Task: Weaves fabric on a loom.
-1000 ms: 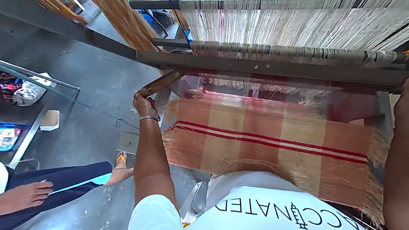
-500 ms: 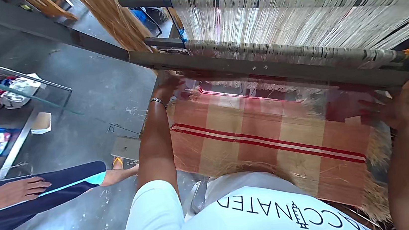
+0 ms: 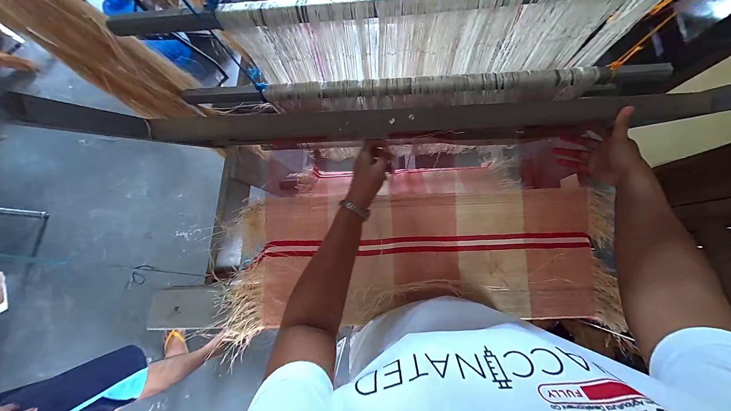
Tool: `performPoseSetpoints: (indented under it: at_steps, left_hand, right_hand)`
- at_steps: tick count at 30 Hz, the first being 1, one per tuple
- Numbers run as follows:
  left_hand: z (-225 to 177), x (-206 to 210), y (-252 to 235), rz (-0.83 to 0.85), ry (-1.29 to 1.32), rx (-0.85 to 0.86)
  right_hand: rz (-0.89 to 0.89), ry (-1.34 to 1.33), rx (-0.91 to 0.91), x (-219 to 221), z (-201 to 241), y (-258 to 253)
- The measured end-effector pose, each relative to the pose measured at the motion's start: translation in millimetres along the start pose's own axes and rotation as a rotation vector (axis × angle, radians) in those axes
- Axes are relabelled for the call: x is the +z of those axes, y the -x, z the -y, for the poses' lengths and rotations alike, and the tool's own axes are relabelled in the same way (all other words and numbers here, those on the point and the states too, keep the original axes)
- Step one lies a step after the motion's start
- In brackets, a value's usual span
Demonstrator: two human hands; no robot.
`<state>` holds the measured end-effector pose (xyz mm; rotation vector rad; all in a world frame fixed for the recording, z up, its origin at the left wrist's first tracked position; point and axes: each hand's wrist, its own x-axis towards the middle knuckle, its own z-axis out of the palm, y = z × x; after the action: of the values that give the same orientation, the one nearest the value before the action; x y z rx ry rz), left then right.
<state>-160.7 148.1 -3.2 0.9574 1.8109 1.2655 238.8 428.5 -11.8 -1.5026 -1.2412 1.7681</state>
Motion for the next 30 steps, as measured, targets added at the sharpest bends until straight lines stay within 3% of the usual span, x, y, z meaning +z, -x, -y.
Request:
performPoseSetpoints:
  at_steps: [3,7,15,20,23,25,28,30]
  left_hand:
    - [-7,62,-15,0.182,0.213,-0.219]
    - [-14,108,-26,0.106,0.253,-0.361]
    - [-17,148,-31,-0.001,0.501,-0.328]
    - [-17,125,-38,0.21,0.83,-0.511]
    - [-22,101,-12,0.318,0.622,-0.409]
    - [-14,85,10,0.268,0.378,-0.306]
    - [19,33,30,-0.096,-0.183,0.054]
    - [39,-24,36,-0.348,-0.521,0.136]
  right_hand:
    - [-0.035,0.004,-0.001,-1,-2,0]
    - [-0.056,0.0,-0.01,-2,-2,-4]
    - [-0.088,-0.063,-0.036,-5,-7,-12]
    - [-0.076,-0.034,-0.072,-10,-11,-12]
    - [-0.029,-0.013,-0.078,-9,-10,-8]
    - [-0.044,-0.016,-0.086,-6,-9,-8]
    - [-0.074,-0.015,-0.091,1,-6,-8]
    - [-0.083,-0.018,-0.097,1,-7,-9]
